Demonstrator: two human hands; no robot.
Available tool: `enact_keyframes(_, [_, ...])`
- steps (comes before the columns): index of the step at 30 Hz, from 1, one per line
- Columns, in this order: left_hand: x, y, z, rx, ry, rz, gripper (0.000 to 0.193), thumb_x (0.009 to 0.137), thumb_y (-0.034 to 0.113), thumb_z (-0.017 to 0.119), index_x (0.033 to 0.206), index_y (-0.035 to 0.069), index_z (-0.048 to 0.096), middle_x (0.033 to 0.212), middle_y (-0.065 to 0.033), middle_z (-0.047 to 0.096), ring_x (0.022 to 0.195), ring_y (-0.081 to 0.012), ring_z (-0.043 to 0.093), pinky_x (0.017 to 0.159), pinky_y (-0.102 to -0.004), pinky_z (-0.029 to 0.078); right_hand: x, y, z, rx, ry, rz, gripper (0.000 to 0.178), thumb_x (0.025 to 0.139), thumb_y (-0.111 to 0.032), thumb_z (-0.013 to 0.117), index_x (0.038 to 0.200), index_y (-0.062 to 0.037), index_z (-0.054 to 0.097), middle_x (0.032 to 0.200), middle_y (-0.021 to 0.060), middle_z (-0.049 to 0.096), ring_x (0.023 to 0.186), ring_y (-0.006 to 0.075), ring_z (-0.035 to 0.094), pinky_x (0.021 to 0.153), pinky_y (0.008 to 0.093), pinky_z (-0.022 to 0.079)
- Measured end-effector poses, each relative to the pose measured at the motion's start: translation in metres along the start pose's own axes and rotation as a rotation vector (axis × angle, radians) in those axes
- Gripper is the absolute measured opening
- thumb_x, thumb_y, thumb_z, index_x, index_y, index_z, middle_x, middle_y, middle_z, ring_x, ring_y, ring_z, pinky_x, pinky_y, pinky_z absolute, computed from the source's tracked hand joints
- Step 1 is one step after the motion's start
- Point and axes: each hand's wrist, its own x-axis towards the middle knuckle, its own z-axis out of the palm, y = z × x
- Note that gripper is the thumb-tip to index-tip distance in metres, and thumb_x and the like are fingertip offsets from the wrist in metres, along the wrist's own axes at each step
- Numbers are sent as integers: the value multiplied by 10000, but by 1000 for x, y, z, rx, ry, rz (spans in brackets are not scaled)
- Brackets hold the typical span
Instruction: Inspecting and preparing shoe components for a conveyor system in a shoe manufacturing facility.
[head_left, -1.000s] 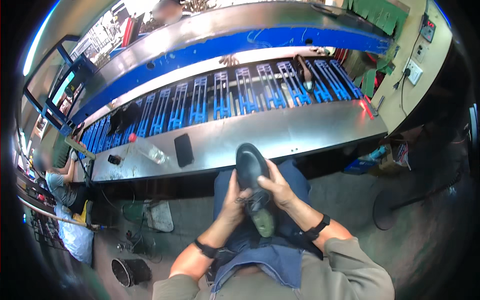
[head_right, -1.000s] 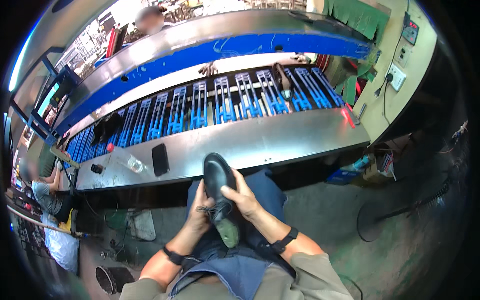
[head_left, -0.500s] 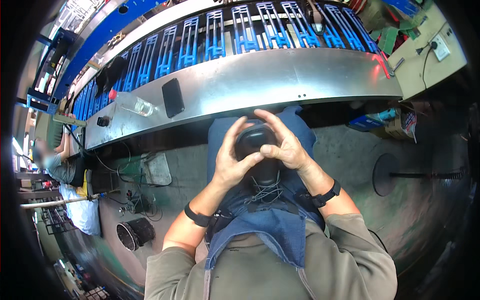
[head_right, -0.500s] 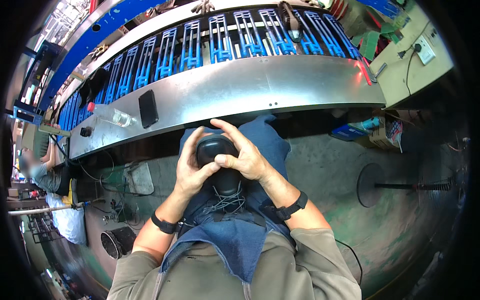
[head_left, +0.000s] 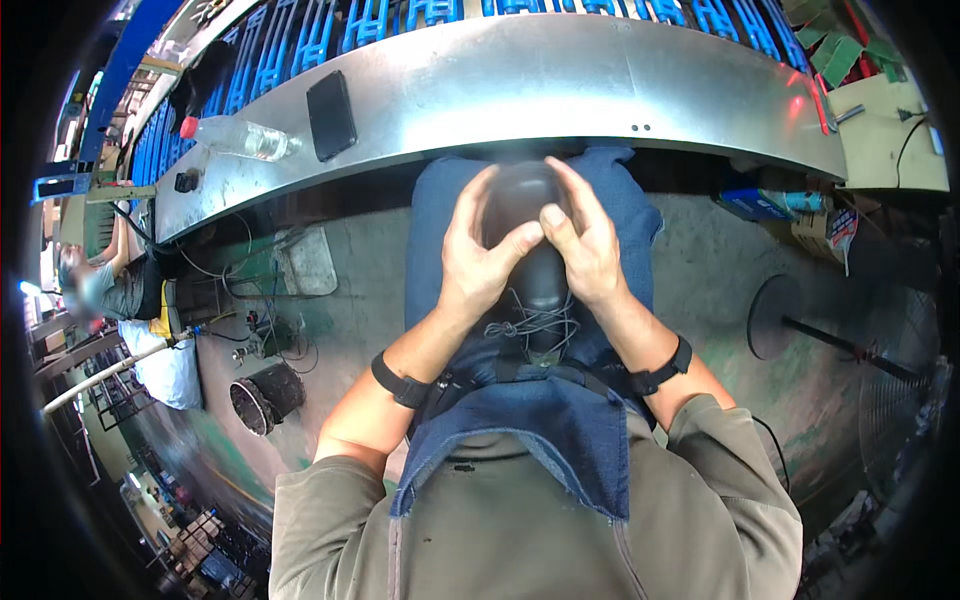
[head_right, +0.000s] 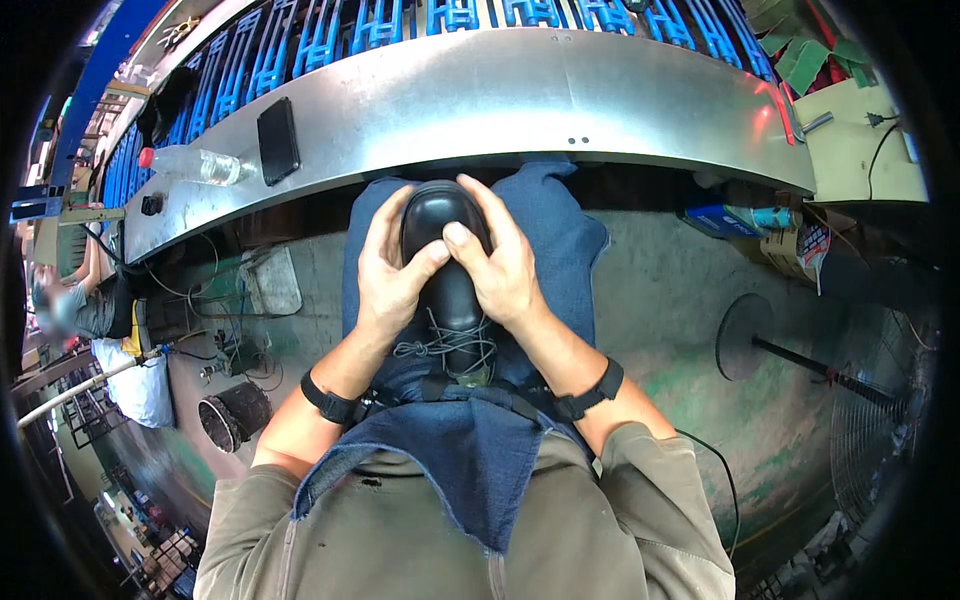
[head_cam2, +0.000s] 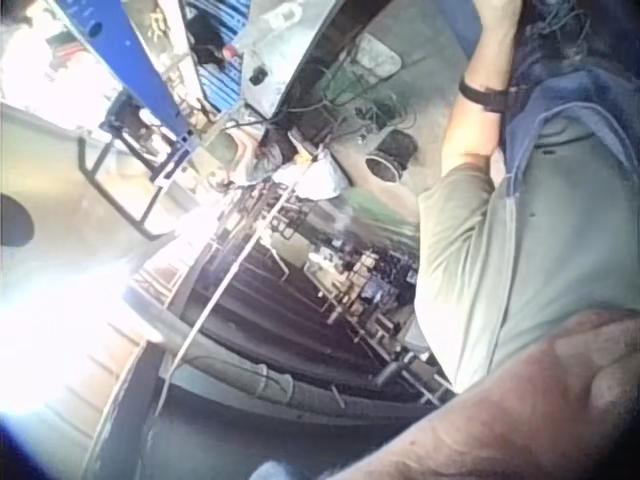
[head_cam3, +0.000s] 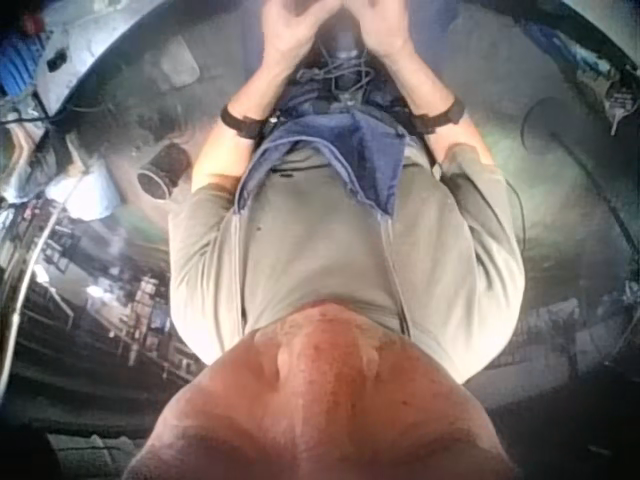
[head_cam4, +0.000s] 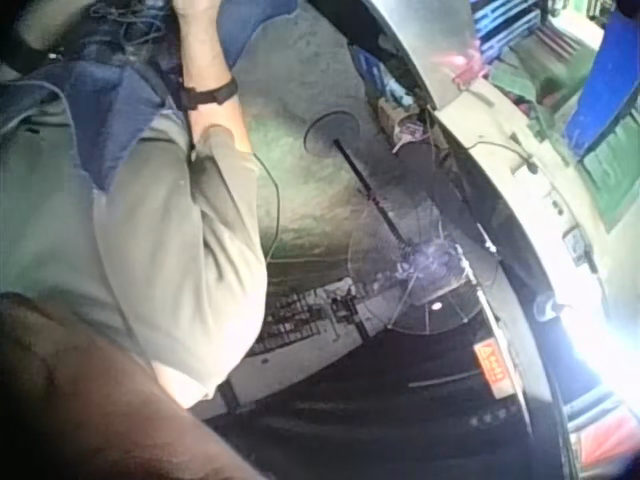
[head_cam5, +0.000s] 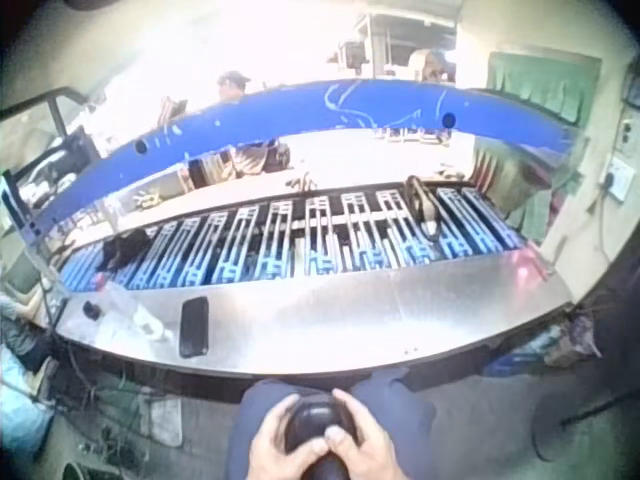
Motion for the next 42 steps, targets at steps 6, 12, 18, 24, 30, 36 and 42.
enact_keyframes(6, [-40, -4, -11, -241, 22, -240, 664, 840, 280, 818, 1328, -14, 477, 1256, -134, 596, 1174, -212, 570, 1038, -363, 445, -64, 5, 0, 53, -148, 135, 780, 996, -227, 613, 1546, 66, 144, 1507, 273, 393, 1422, 315, 400, 1177, 399, 307])
enact_keyframes(12, [-19, 15, -17, -615, 195, -270, 633, 941, 522, 631, 1320, 23, 541, 1217, -114, 652, 1101, -246, 643, 973, -401, 526, -52, -34, -30, -298, -195, -69, 582, 1028, -339, 530, 1462, 32, 414, 1434, 267, 506, 1346, 364, 495, 1130, 410, 378])
enact_keyframes(18, [-65, 11, 5, -665, -141, -811, 513, 991, 531, 537, 1232, 81, 588, 1124, -135, 695, 986, -299, 694, 874, -451, 563, -55, -44, -97, -227, 220, -139, 520, 1085, -352, 304, 1255, 27, 616, 1133, 133, 679, 1064, 214, 629, 958, 318, 459])
enact_keyframes(24, [-28, 11, -10, 574, -460, -75, 701, 695, 191, 899, 1270, 22, 537, 1272, -170, 591, 1120, -257, 613, 914, -356, 521, -51, -8, -155, 17, 129, 180, 446, 1080, -285, 338, 1083, 27, 656, 1095, 105, 662, 1060, 184, 589, 988, 310, 428])
enact_keyframes(30, [16, -8, 25, 512, -871, 188, 995, 579, 238, 958, 1409, 26, 451, 1376, -196, 550, 1283, -392, 530, 1083, -469, 434, -42, -13, -159, 186, 61, 310, 405, 1070, -269, 370, 1132, 14, 653, 1124, 89, 655, 1079, 169, 575, 1001, 312, 420])
enact_keyframes(36, [24, -31, 33, 400, -794, 402, 931, 574, 170, 935, 1350, -9, 452, 1280, -219, 589, 1173, -407, 590, 991, -495, 485, -32, -1, -150, -90, 100, 114, 430, 1000, -256, 365, 1045, 53, 662, 1016, 142, 654, 998, 227, 605, 947, 331, 437])
enact_keyframes(42, [35, -38, 28, 393, -771, 352, 909, 592, 179, 928, 1344, -3, 451, 1270, -209, 583, 1149, -395, 587, 983, -490, 485, -11, -2, -149, -262, 131, 73, 438, 1017, -258, 343, 1026, 45, 659, 998, 146, 652, 962, 255, 620, 915, 348, 462])
